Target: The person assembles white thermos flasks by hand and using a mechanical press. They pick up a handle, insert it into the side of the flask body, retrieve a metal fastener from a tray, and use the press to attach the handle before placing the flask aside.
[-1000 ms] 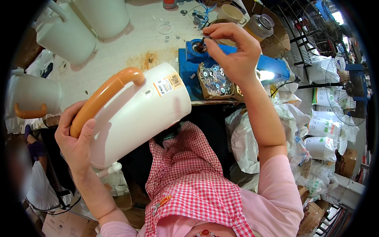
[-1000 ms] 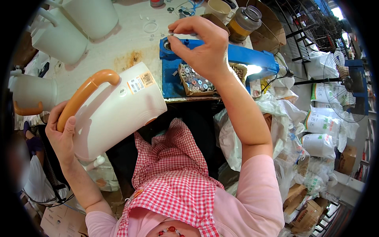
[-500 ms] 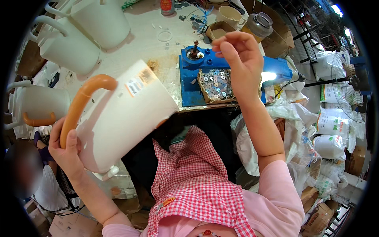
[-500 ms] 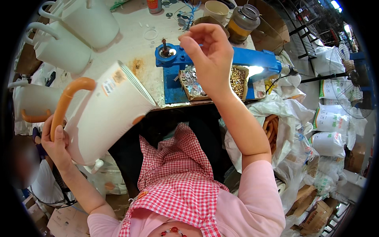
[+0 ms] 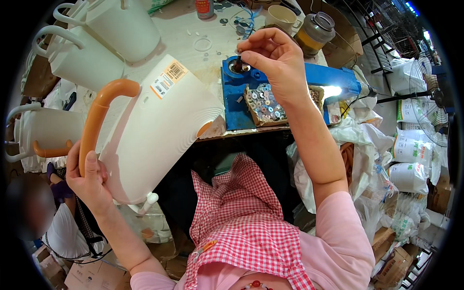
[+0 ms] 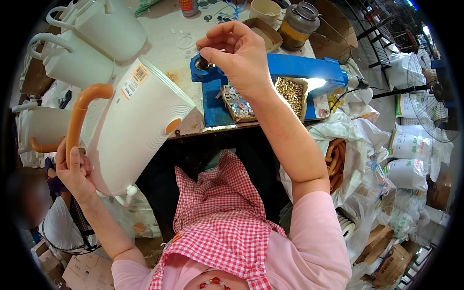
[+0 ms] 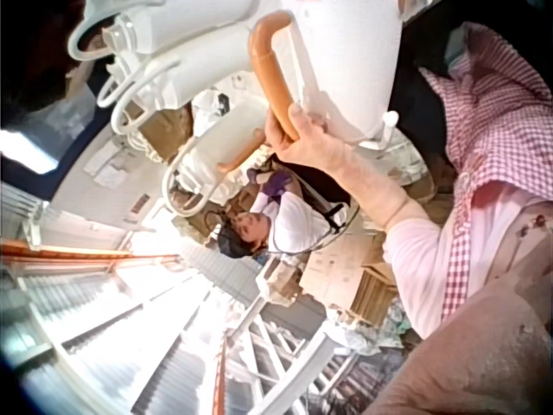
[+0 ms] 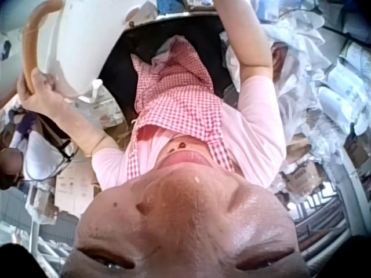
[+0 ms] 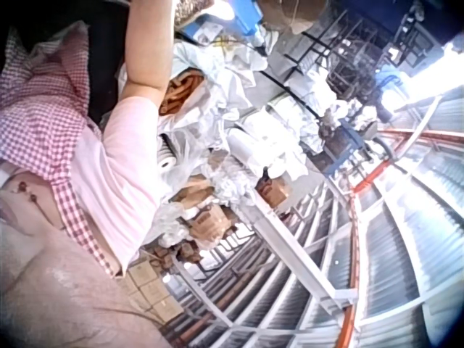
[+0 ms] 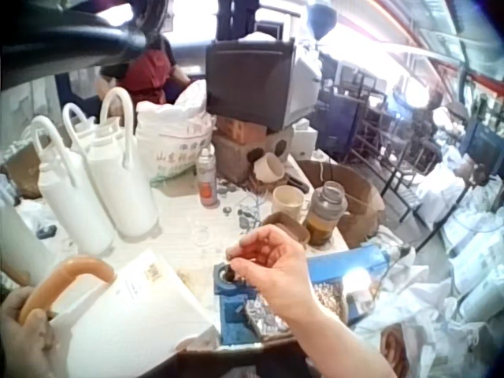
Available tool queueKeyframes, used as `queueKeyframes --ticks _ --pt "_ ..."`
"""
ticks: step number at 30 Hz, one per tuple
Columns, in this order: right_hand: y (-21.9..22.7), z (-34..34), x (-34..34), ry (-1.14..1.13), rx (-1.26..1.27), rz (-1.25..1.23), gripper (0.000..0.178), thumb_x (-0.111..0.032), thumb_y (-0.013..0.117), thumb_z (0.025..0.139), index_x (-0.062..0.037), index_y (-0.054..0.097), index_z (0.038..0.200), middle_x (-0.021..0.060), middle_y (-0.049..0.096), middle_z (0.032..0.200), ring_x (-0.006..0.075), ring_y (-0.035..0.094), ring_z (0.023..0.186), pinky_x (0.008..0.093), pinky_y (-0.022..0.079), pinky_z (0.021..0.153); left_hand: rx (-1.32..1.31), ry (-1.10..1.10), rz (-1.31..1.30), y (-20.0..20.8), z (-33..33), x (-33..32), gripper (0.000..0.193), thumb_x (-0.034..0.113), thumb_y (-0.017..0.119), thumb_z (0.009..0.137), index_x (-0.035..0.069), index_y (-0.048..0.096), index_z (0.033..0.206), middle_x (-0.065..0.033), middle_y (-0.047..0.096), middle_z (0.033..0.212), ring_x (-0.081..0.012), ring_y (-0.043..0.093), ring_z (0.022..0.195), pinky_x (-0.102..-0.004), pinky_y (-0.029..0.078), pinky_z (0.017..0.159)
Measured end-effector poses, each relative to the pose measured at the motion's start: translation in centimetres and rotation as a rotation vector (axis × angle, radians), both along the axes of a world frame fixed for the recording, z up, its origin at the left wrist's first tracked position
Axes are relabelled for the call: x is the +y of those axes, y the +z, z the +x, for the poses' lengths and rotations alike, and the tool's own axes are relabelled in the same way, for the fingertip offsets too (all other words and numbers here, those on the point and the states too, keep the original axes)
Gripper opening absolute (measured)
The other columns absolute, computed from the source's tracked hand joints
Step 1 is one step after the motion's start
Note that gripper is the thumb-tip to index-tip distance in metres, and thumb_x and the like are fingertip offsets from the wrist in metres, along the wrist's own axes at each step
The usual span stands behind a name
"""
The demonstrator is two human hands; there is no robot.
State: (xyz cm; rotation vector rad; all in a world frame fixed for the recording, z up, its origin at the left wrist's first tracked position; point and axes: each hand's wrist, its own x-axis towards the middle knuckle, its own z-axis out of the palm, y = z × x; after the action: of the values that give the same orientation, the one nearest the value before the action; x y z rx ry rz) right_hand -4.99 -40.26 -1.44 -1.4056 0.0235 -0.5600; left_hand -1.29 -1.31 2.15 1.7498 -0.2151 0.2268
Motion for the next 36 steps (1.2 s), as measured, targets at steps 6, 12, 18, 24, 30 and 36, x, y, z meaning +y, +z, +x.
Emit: queueKeyframes --ticks 6,12,18,24,30,36 --pt "0.4 -2.4 1.2 -0.288 -0.064 -0.157 0.028 -0.004 0.073 0.085 -0.0017 0.060 0.110 0.0075 0.069 0.097 0.0144 0.067 0.092 0.0263 0.054 0.083 -0.073 -0.024 0.030 0.7 0.2 -0.6 0.037 0.016 0.070 0.096 -0.007 0.060 0.124 0.0033 0.054 0.072 -0.0009 0.035 0.050 -0.0166 0.029 0.046" --pt "0.9 -4.1 4.2 0.294 0.187 0.071 0.039 -0.026 0.071 0.095 0.0037 0.062 0.119 0.0051 0.071 0.100 0.0103 0.063 0.094 0.0277 0.052 0.085 -0.401 -0.154 0.267 3.3 1.8 -4.9 0.036 0.013 0.078 0.088 -0.005 0.065 0.117 -0.0045 0.067 0.092 -0.0043 0.053 0.064 -0.0159 0.041 0.057" --pt "-0.6 -4.2 0.9 0.017 0.045 0.135 0.049 -0.034 0.073 0.094 0.0046 0.062 0.120 0.0076 0.071 0.108 0.0118 0.065 0.097 0.0281 0.053 0.086 -0.502 -0.253 0.188 4.0 3.6 -13.3 0.033 0.000 0.085 0.074 -0.002 0.071 0.104 -0.0059 0.072 0.097 -0.0120 0.067 0.087 -0.0245 0.053 0.080" --pt "-1.0 -4.0 0.6 -0.019 0.050 0.136 0.049 -0.034 0.073 0.094 0.0046 0.061 0.121 0.0081 0.071 0.108 0.0118 0.065 0.097 0.0280 0.052 0.086 -0.472 -0.296 0.146 3.1 5.3 -14.6 0.030 -0.001 0.083 0.075 -0.001 0.072 0.103 -0.0052 0.072 0.094 -0.0118 0.067 0.085 -0.0234 0.053 0.078" --pt "-0.8 -3.7 0.2 -0.034 0.101 0.122 0.044 -0.030 0.071 0.095 0.0051 0.062 0.120 0.0080 0.071 0.106 0.0113 0.065 0.095 0.0276 0.053 0.083 -0.306 -0.245 0.168 2.5 6.3 -15.2 0.030 0.005 0.085 0.077 0.000 0.072 0.104 -0.0033 0.071 0.093 -0.0114 0.065 0.083 -0.0238 0.052 0.078" --pt "-0.9 -3.6 0.4 -0.019 0.167 0.123 0.038 -0.024 0.069 0.096 0.0066 0.063 0.117 0.0091 0.072 0.103 0.0116 0.065 0.091 0.0281 0.054 0.079 -0.147 -0.357 0.274 1.1 7.8 -14.5 0.029 0.018 0.083 0.084 0.002 0.072 0.106 0.0010 0.068 0.088 -0.0079 0.059 0.081 -0.0239 0.048 0.074"
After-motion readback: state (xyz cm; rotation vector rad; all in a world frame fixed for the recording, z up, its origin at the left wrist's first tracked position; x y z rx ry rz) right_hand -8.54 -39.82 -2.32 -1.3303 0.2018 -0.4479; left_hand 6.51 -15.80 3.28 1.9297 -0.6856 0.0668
